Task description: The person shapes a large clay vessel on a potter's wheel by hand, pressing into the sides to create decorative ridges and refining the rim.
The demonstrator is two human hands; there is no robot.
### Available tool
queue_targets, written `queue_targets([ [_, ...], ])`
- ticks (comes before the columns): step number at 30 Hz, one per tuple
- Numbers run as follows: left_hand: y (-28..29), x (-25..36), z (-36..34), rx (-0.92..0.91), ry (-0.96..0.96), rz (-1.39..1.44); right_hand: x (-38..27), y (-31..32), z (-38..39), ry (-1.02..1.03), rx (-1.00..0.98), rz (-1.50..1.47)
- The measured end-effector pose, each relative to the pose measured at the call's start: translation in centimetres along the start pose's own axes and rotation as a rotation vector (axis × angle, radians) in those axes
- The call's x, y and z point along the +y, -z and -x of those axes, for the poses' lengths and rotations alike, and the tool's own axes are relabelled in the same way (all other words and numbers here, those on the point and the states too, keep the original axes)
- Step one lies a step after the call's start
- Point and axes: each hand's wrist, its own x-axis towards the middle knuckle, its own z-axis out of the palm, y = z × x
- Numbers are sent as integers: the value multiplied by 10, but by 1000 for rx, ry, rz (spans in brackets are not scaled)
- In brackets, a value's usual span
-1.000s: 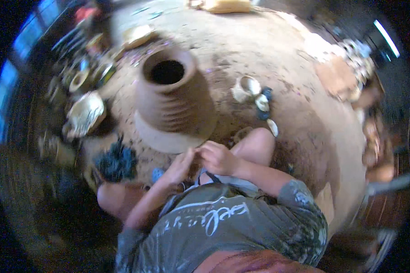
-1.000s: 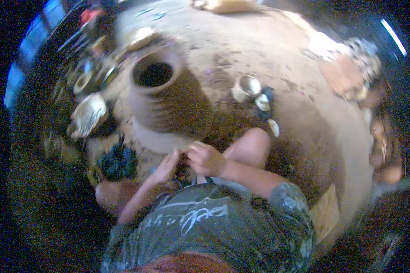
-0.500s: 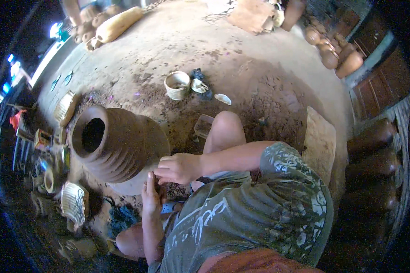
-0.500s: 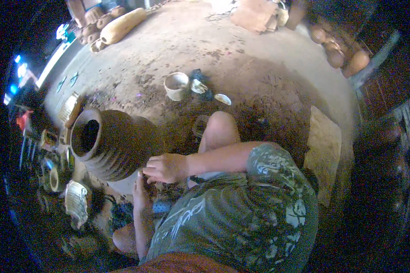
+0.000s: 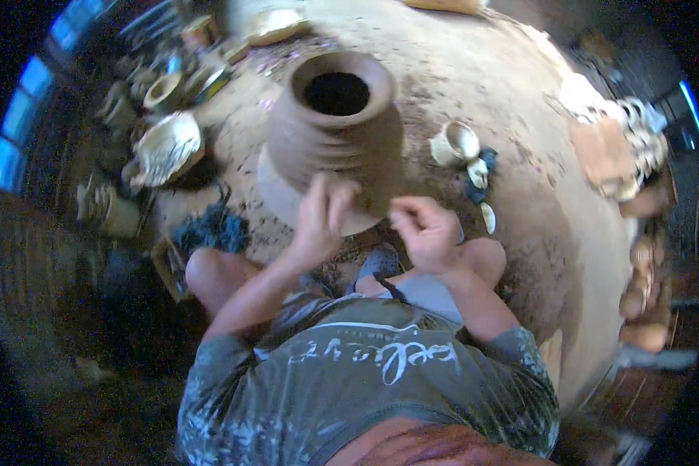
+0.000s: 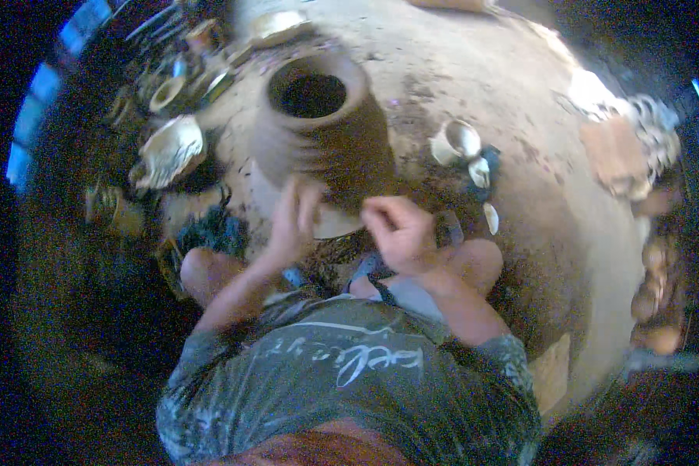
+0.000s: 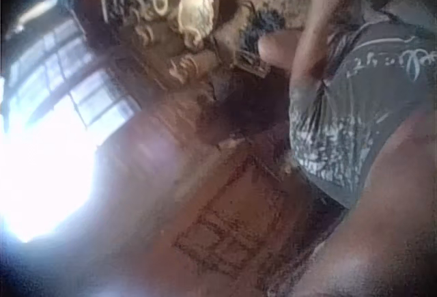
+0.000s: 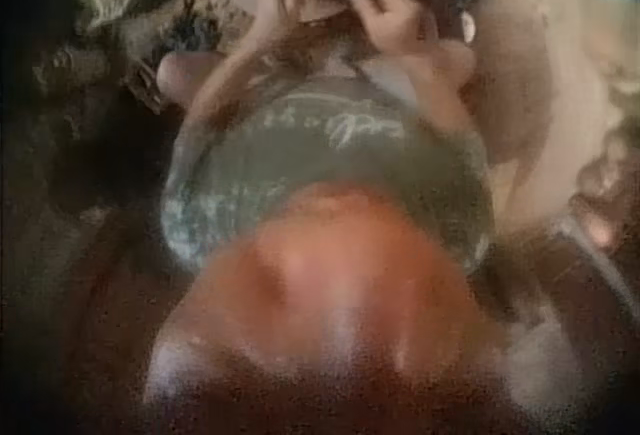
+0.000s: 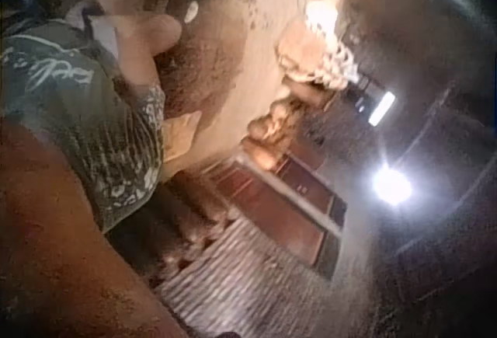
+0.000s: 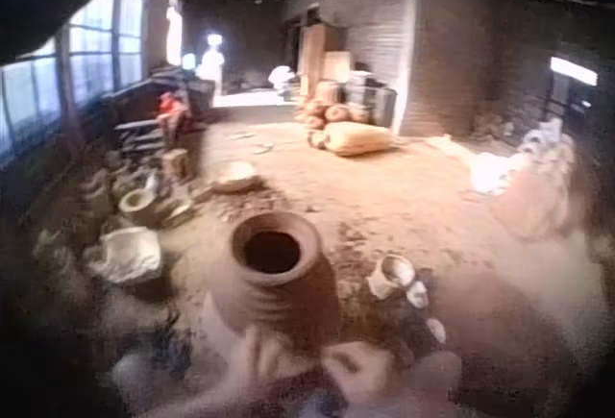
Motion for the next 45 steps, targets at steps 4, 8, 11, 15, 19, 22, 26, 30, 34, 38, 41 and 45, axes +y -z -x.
queue_targets([
  [4,56,23,-85,400,-51,173,-18,3,-32,-163,115,-181],
  [8,82,19,-169,442,-200,-11,-49,-17,-84,282,132,213],
  [11,63,0,-217,426,-193,14,-63,-42,-127,587,186,296],
  [15,48,-29,-247,232,18,-370,-68,-67,-155,608,119,397],
  [19,50,-26,-242,32,77,-387,-62,-80,-168,686,101,522],
  [22,51,-34,-247,-23,-8,-374,-60,-83,-175,700,91,508],
  [26,58,-21,-250,-132,48,-370,-57,-81,-174,683,76,485],
  [30,65,-15,-255,-189,-57,-381,-54,-76,-172,692,71,457],
  [34,72,-13,-266,-296,-88,-307,-47,-61,-170,738,35,452],
  [38,73,-13,-274,-388,-121,-265,-37,-45,-171,779,27,436],
  [41,72,-13,-277,-428,-168,-181,-26,-24,-173,818,12,424],
  [45,66,-24,-270,-354,-185,-12,3,9,-180,786,96,402],
])
